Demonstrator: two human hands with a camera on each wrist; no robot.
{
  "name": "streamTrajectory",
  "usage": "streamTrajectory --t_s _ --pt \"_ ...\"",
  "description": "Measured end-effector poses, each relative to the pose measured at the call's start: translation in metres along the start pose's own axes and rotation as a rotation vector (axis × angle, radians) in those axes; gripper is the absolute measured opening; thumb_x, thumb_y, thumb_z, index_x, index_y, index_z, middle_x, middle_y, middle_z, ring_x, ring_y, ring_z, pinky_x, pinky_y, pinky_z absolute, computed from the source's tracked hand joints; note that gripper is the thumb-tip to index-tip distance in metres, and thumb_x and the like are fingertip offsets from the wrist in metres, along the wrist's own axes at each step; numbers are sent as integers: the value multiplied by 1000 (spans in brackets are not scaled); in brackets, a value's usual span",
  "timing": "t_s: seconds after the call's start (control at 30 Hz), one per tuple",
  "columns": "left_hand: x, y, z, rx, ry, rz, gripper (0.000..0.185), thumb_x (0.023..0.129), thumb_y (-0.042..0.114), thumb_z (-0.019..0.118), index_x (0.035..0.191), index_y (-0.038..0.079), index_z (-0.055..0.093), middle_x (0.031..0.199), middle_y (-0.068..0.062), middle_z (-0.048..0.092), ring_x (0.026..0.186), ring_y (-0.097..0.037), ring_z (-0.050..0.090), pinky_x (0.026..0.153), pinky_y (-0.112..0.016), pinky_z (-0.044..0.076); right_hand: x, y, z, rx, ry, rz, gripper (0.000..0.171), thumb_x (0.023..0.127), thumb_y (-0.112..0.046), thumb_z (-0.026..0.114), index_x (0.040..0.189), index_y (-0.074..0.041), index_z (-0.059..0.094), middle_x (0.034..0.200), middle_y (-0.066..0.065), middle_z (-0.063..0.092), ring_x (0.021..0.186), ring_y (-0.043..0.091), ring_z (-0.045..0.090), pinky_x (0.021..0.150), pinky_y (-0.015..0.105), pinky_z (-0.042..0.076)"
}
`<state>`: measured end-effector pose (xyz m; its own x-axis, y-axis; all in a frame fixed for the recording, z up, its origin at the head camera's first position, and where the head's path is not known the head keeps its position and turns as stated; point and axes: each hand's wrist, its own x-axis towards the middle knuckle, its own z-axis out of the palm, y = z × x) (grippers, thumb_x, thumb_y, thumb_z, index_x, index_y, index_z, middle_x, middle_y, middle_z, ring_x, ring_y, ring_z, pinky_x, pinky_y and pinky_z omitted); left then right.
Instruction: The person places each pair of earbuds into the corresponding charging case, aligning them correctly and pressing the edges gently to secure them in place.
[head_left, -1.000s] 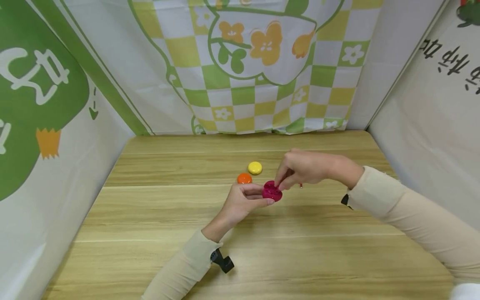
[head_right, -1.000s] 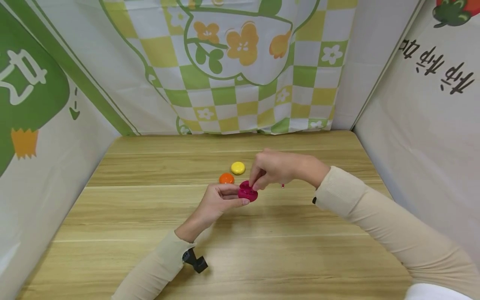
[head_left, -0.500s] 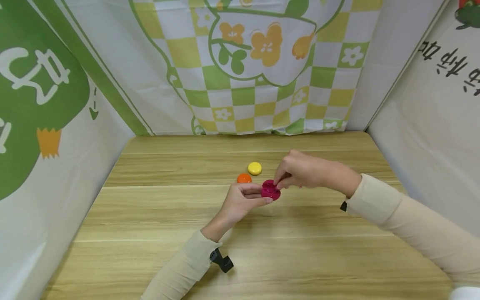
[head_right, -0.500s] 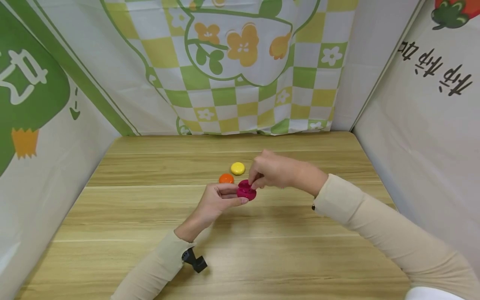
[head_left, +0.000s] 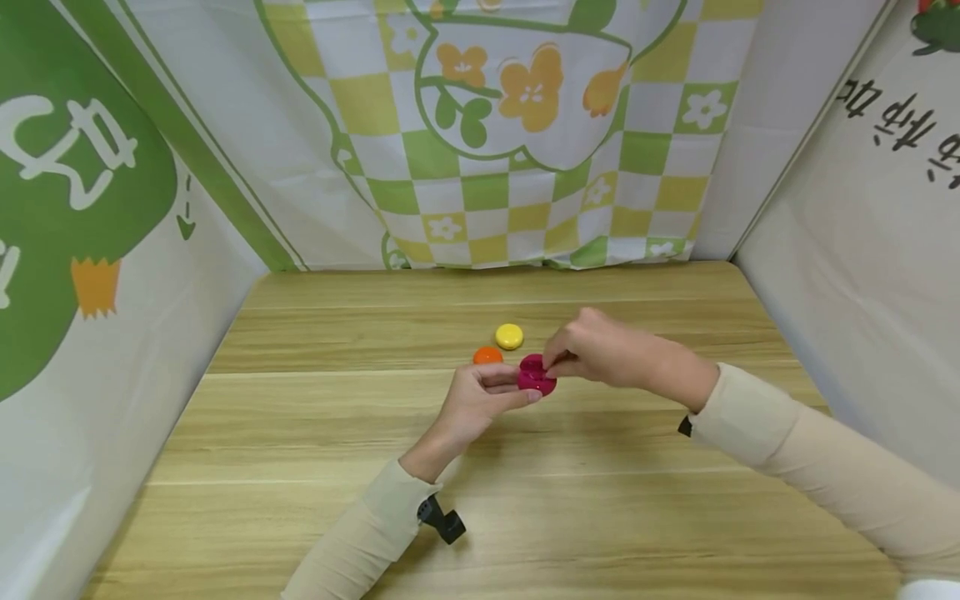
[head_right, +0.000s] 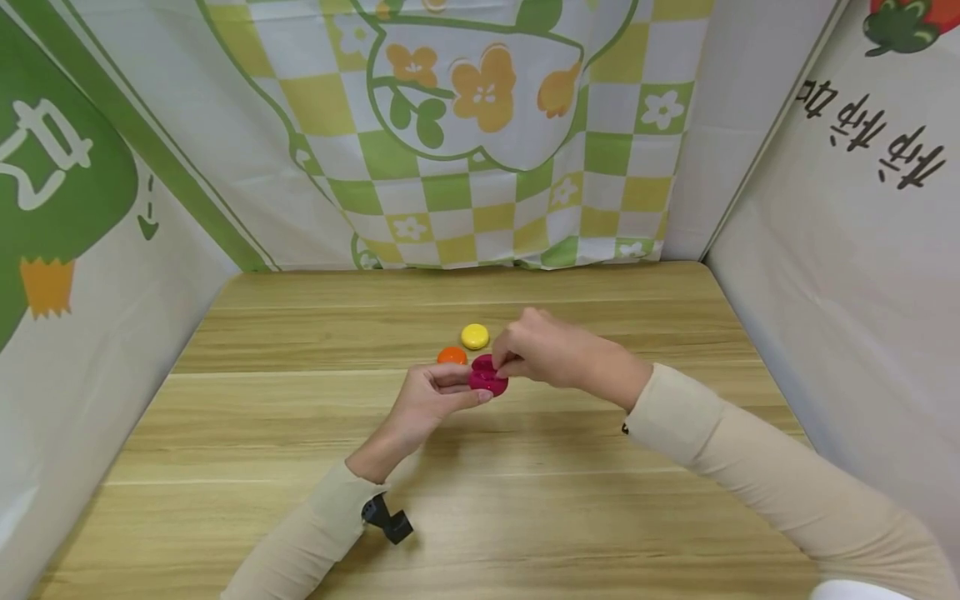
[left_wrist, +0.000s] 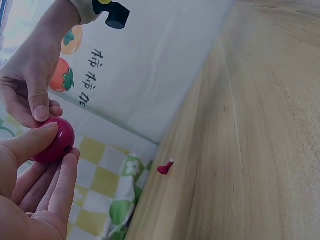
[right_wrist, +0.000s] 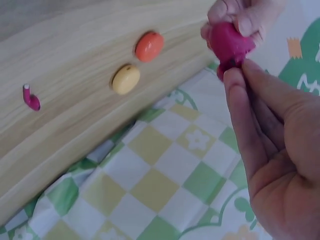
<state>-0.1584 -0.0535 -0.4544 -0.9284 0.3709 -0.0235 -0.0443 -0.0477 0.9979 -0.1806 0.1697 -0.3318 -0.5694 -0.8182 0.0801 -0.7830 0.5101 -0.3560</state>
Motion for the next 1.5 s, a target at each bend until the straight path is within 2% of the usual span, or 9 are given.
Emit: streamTrajectory --t_s 0.07,0.17,0.33,0.67,0.93,1.07,1.33,1.5 --pt "0 0 0 -3 2 1 35 87 8 87 120 -1 77 118 -14 80 103 -20 80 92 -32 66 -2 3 -5 59 -13 46 5 93 -4 80 92 -8 82 86 1 81 64 2 67 60 17 59" --pt "0 0 0 -4 11 -2 35 86 8 88 119 0 78 117 -13 80 102 -20 80 91 -32 66 -4 11 -13 110 -27 118 4 94 -7 80 95 -9 83 88 0 81 65 2 67 60 19 60" --pt "-1 0 0 -3 29 -11 34 86 7 88 118 0 78 115 -12 81 100 -19 80 90 -30 66 -9 35 -19 103 -46 216 5 94 -9 80 98 -8 83 92 3 82 78 6 73 71 22 63" --pt "0 0 -1 13 24 -6 35 86 3 87 118 -3 77 116 -16 80 97 -16 80 88 -29 66 -24 90 2 155 -78 339 9 95 -7 78 103 -4 81 96 7 82 88 17 76 81 34 66" --pt "1 -1 -1 30 13 -5 35 87 6 87 119 -2 77 117 -16 80 99 -18 80 90 -29 66 -36 128 34 197 -44 373 8 95 -2 76 100 3 81 96 13 81 88 22 77 80 36 66" --pt "0 0 0 36 18 -8 34 86 6 87 118 0 78 116 -14 80 99 -20 80 89 -30 66 -40 140 46 195 -44 407 8 94 -4 77 100 -1 81 95 10 81 87 18 75 80 32 64" --pt "-1 -1 2 29 11 -39 36 85 7 89 119 1 79 117 -13 80 101 -22 80 90 -30 66 -41 149 59 241 -45 436 7 93 -8 80 97 -3 83 99 10 82 89 16 76 78 24 62" --pt "0 -1 3 25 8 -39 36 85 6 88 119 0 78 117 -14 80 101 -21 80 90 -30 66 -40 154 65 226 -46 442 6 93 -9 81 96 -4 83 97 8 82 87 12 74 76 22 60"
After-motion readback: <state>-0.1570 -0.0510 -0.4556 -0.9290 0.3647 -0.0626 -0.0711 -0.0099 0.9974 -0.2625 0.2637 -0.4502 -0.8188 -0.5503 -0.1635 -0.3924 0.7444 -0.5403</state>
